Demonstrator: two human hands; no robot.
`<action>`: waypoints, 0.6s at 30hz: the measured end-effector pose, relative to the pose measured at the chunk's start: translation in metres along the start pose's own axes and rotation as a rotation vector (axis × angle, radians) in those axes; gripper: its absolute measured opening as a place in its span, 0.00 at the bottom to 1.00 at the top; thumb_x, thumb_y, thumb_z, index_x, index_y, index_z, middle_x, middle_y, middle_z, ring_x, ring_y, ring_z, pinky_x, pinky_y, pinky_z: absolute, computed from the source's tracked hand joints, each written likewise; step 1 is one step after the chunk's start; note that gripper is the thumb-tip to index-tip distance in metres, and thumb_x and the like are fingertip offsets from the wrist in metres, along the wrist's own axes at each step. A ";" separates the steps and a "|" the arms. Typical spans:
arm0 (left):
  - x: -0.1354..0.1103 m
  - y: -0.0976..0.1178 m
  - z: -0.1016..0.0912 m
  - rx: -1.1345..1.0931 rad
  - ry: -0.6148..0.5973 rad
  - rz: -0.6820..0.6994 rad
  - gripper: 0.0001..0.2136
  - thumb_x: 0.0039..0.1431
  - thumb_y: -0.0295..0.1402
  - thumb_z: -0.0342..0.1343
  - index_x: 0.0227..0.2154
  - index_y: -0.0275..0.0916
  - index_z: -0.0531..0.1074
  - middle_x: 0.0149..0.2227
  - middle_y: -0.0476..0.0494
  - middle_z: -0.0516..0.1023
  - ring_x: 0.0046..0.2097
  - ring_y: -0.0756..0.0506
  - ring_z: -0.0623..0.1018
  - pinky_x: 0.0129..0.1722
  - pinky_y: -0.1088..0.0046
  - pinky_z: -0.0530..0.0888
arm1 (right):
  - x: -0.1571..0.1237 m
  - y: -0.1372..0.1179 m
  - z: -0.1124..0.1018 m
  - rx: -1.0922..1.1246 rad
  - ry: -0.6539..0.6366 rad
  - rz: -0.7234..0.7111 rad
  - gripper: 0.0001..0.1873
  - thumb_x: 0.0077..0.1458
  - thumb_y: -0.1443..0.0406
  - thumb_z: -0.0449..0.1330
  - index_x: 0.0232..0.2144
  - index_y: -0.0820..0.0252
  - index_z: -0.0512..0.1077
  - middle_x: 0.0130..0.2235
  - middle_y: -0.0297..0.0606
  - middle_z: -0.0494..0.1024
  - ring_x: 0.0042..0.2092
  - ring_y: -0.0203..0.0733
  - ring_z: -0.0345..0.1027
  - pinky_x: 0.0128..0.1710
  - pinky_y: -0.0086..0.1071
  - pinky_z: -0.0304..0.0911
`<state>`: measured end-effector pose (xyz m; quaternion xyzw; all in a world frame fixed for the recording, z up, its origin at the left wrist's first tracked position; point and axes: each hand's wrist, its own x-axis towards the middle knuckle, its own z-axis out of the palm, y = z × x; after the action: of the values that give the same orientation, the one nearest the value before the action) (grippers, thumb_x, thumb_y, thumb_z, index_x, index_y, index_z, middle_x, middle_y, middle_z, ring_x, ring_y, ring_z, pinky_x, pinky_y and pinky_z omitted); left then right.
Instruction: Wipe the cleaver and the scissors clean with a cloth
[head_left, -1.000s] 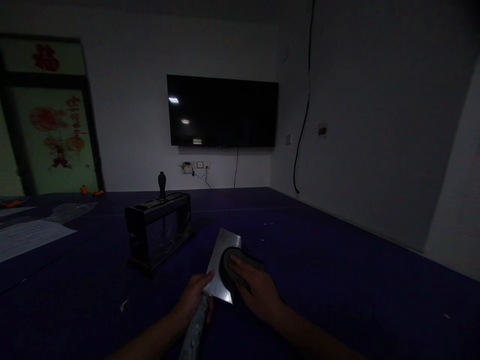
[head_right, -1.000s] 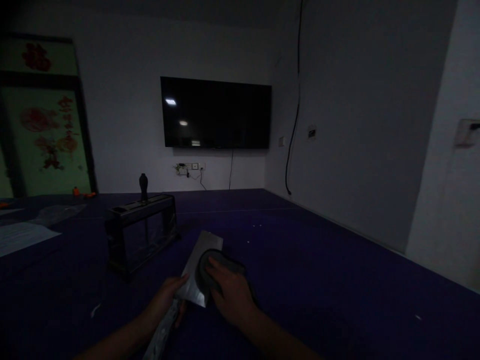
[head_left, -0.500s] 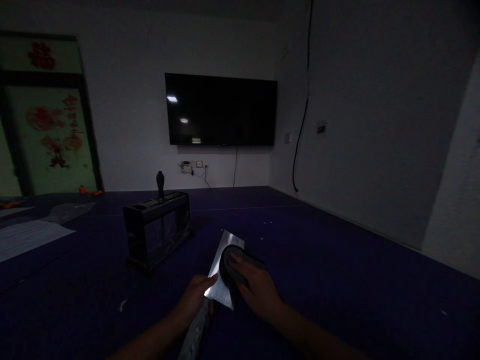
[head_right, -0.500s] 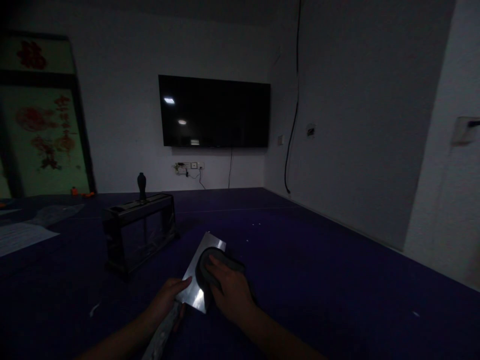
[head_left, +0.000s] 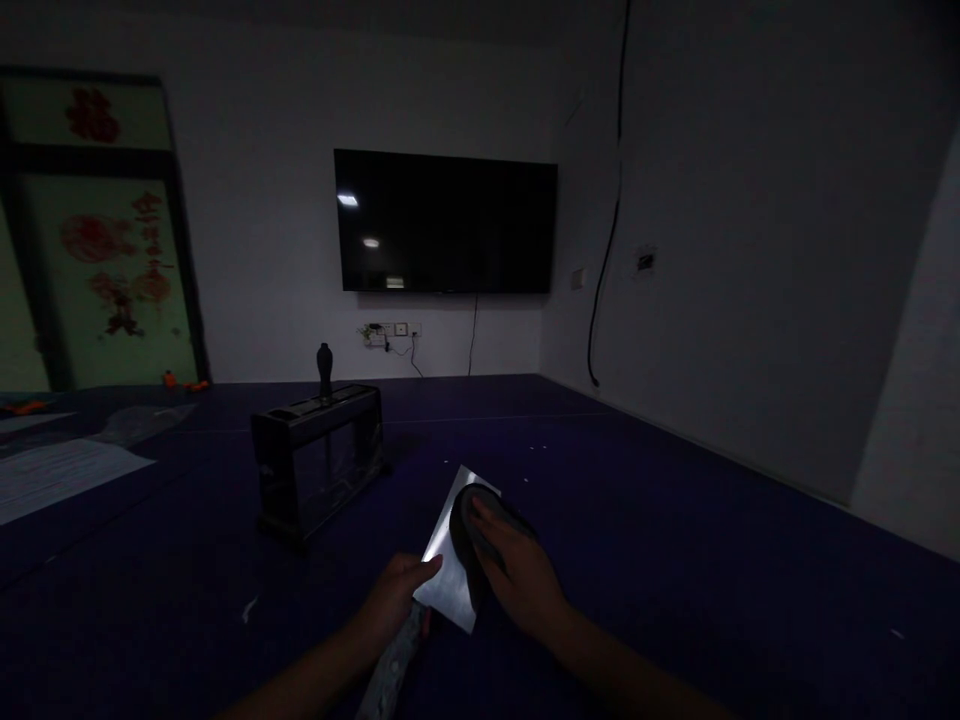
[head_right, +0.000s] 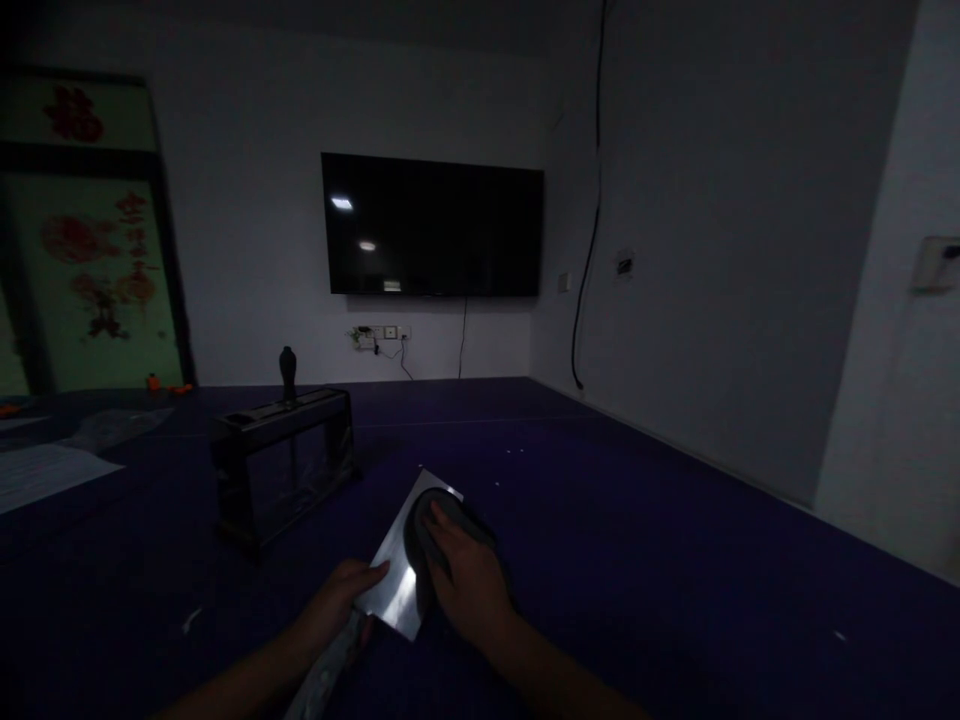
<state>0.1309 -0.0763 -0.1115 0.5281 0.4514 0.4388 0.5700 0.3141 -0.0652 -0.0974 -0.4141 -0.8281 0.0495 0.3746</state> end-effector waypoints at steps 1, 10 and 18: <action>0.000 0.001 0.000 0.004 -0.002 0.002 0.25 0.36 0.57 0.54 0.09 0.35 0.65 0.05 0.50 0.60 0.10 0.53 0.59 0.13 0.76 0.50 | 0.000 0.000 0.000 0.007 0.000 -0.004 0.28 0.50 0.71 0.50 0.55 0.55 0.60 0.58 0.38 0.59 0.57 0.43 0.56 0.55 0.41 0.55; 0.002 0.000 0.001 -0.009 0.011 -0.015 0.26 0.34 0.57 0.55 0.09 0.36 0.65 0.06 0.50 0.61 0.10 0.53 0.60 0.13 0.77 0.51 | -0.001 -0.001 0.000 0.029 0.026 -0.013 0.26 0.49 0.72 0.51 0.51 0.54 0.65 0.57 0.38 0.62 0.55 0.43 0.59 0.54 0.41 0.56; -0.001 0.002 -0.001 0.024 -0.019 -0.037 0.24 0.37 0.56 0.55 0.11 0.35 0.66 0.07 0.51 0.61 0.11 0.53 0.60 0.14 0.77 0.53 | -0.001 0.001 0.003 -0.030 0.078 0.056 0.27 0.51 0.70 0.50 0.54 0.55 0.61 0.59 0.38 0.58 0.57 0.43 0.55 0.55 0.42 0.54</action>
<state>0.1300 -0.0771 -0.1096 0.5307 0.4608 0.4176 0.5759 0.3137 -0.0650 -0.1005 -0.4441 -0.8016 0.0312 0.3990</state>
